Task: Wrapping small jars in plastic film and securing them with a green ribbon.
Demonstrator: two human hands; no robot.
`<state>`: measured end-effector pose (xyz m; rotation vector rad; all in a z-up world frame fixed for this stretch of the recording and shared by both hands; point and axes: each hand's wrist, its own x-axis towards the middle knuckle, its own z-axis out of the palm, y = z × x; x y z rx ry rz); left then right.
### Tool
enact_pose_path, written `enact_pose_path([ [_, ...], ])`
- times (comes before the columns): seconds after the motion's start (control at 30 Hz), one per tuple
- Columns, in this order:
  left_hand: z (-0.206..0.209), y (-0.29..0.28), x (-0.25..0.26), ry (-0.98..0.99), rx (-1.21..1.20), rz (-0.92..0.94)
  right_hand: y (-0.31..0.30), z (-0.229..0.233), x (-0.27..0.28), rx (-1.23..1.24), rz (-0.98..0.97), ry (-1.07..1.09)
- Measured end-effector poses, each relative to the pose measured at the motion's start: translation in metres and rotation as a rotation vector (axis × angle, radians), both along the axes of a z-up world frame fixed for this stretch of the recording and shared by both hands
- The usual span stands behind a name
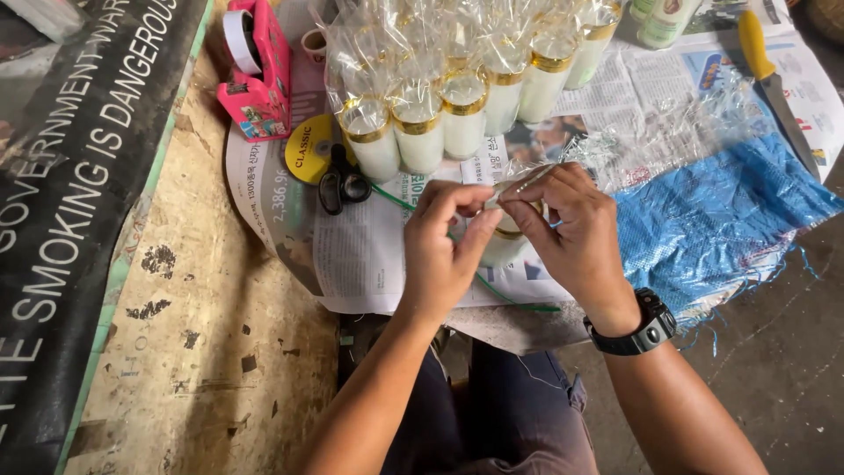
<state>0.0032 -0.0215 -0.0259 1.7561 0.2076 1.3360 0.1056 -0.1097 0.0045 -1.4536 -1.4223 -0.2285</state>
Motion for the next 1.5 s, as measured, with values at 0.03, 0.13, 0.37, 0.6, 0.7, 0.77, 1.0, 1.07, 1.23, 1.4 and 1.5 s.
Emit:
enact_pose_path([
  [0.03,0.002,-0.001,0.003,0.035,0.022,0.042,0.0,-0.002,0.002,-0.01,-0.003,-0.008],
  [0.13,0.01,-0.002,0.006,0.046,0.075,0.075,-0.002,-0.008,0.007,-0.037,-0.013,-0.02],
  [0.37,0.013,0.002,0.002,-0.087,0.667,0.368,0.0,0.012,0.006,-0.074,0.048,-0.004],
  [0.6,0.048,0.005,0.002,-0.057,1.084,0.51,0.002,-0.001,0.023,-0.106,0.013,-0.116],
  [0.7,0.038,0.01,0.007,0.068,1.031,0.422,-0.001,0.002,0.02,-0.104,0.009,-0.094],
  [0.77,0.024,0.015,0.017,0.103,0.768,0.292,-0.003,0.004,0.016,-0.112,0.005,-0.073],
  [1.0,0.022,0.007,0.016,0.103,0.097,-0.015,-0.006,0.005,0.012,-0.11,0.013,-0.029],
  [1.07,0.02,0.009,0.017,0.1,0.051,-0.058,-0.009,0.004,0.011,-0.117,0.004,-0.001],
  [1.23,0.024,0.012,0.015,0.129,0.454,0.133,-0.007,0.003,0.011,-0.08,0.015,-0.041],
  [1.4,0.025,0.006,0.01,0.22,0.786,0.391,-0.007,-0.005,0.014,-0.054,-0.027,-0.099],
  [1.5,0.029,0.005,0.006,0.176,0.535,0.181,-0.007,-0.008,0.015,-0.037,-0.032,-0.104],
])
